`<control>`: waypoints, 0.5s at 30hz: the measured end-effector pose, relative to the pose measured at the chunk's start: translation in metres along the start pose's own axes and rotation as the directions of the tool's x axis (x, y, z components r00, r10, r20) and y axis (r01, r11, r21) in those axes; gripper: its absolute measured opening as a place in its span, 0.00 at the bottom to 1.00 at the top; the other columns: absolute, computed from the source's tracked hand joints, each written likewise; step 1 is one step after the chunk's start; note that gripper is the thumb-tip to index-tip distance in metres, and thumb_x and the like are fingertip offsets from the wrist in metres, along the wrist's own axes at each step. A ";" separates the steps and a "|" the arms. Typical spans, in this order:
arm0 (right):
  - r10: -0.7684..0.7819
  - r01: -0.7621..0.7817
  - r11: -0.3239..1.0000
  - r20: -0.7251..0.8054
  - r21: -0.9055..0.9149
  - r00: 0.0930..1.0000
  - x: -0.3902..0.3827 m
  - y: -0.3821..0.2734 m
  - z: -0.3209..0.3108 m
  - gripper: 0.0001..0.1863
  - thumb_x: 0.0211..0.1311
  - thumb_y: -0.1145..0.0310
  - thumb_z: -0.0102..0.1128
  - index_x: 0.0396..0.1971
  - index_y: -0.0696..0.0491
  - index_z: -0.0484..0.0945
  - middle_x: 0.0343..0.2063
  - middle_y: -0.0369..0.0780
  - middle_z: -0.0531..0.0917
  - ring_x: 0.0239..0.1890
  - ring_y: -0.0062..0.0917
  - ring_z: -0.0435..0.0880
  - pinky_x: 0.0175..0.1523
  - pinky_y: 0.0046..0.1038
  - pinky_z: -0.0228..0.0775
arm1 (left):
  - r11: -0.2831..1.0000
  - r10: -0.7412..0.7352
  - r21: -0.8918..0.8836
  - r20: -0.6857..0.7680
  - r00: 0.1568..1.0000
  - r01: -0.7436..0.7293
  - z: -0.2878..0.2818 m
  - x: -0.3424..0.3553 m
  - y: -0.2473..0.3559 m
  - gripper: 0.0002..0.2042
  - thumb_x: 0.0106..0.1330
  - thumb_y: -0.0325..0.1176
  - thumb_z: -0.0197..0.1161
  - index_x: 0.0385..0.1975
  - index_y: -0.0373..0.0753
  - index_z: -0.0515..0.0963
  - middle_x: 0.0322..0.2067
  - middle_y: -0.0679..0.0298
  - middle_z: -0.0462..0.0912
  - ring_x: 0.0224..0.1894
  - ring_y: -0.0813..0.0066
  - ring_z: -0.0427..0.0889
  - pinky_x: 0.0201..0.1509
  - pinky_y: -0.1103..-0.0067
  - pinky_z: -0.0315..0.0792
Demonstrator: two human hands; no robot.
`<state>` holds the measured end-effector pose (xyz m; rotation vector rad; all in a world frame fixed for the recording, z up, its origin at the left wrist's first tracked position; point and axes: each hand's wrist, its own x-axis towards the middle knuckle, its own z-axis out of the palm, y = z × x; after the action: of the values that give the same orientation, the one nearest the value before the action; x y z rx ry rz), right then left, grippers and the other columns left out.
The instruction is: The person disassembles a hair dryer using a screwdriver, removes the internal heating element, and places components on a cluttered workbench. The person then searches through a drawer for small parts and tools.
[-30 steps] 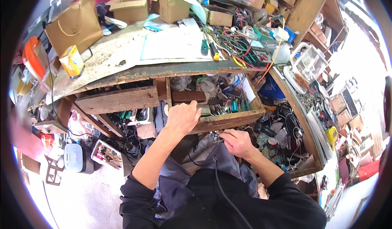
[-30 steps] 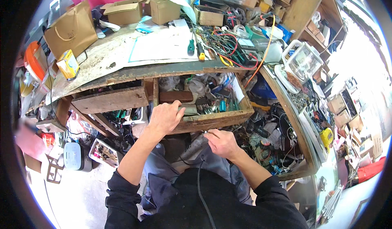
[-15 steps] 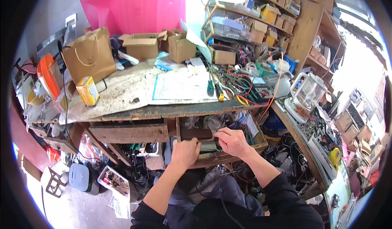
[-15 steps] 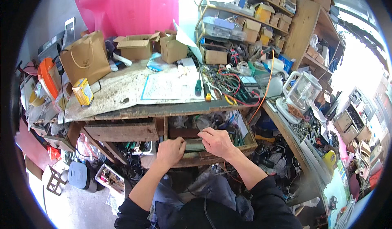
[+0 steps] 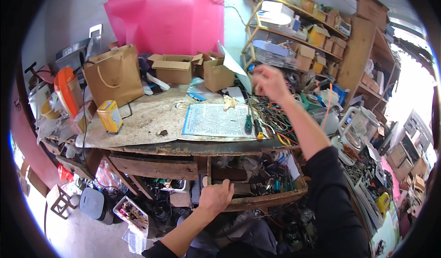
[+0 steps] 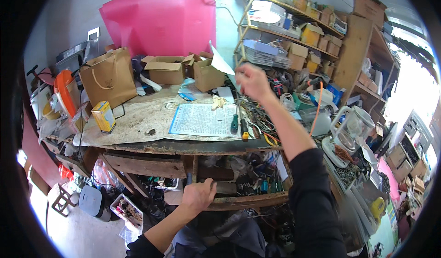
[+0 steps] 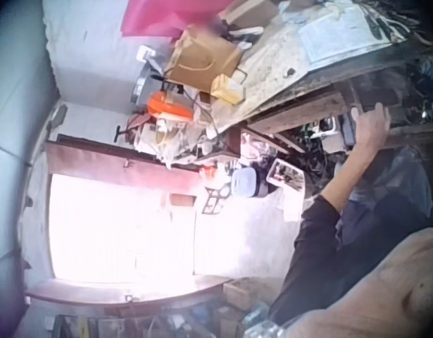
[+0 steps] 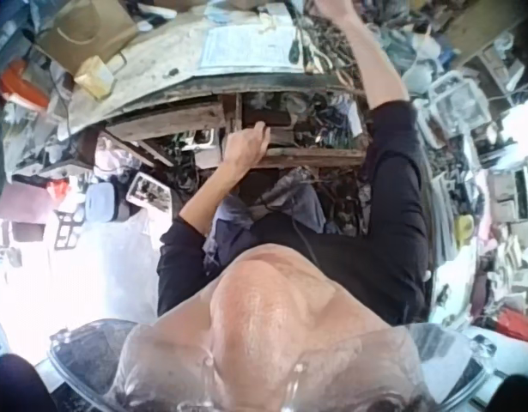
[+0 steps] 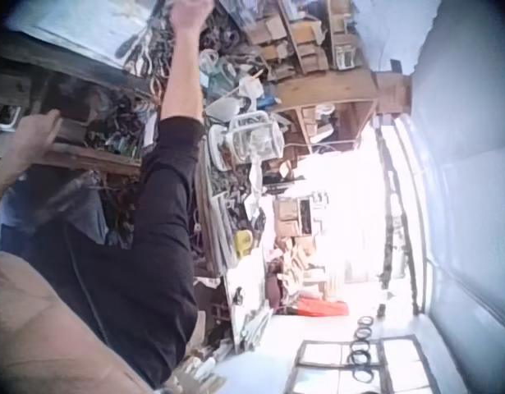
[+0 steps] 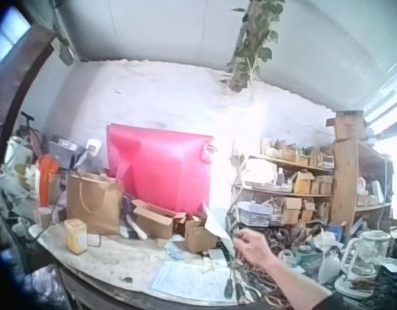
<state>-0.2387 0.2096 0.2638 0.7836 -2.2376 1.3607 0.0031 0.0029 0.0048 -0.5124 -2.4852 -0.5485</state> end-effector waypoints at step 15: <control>0.190 -0.178 0.871 0.020 0.458 0.981 0.323 -0.004 -0.132 0.15 0.70 0.56 0.59 0.39 0.55 0.80 0.31 0.41 0.85 0.29 0.27 0.83 0.35 0.32 0.77 | 0.988 -0.038 -0.144 0.137 0.990 0.058 0.005 -0.012 0.003 0.12 0.67 0.33 0.55 0.42 0.30 0.76 0.17 0.55 0.81 0.21 0.53 0.84 0.23 0.61 0.74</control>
<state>-0.4744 0.2446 0.5183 0.7014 -2.0311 2.0263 0.0117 0.0054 -0.0051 -0.5637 -2.6027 -0.7445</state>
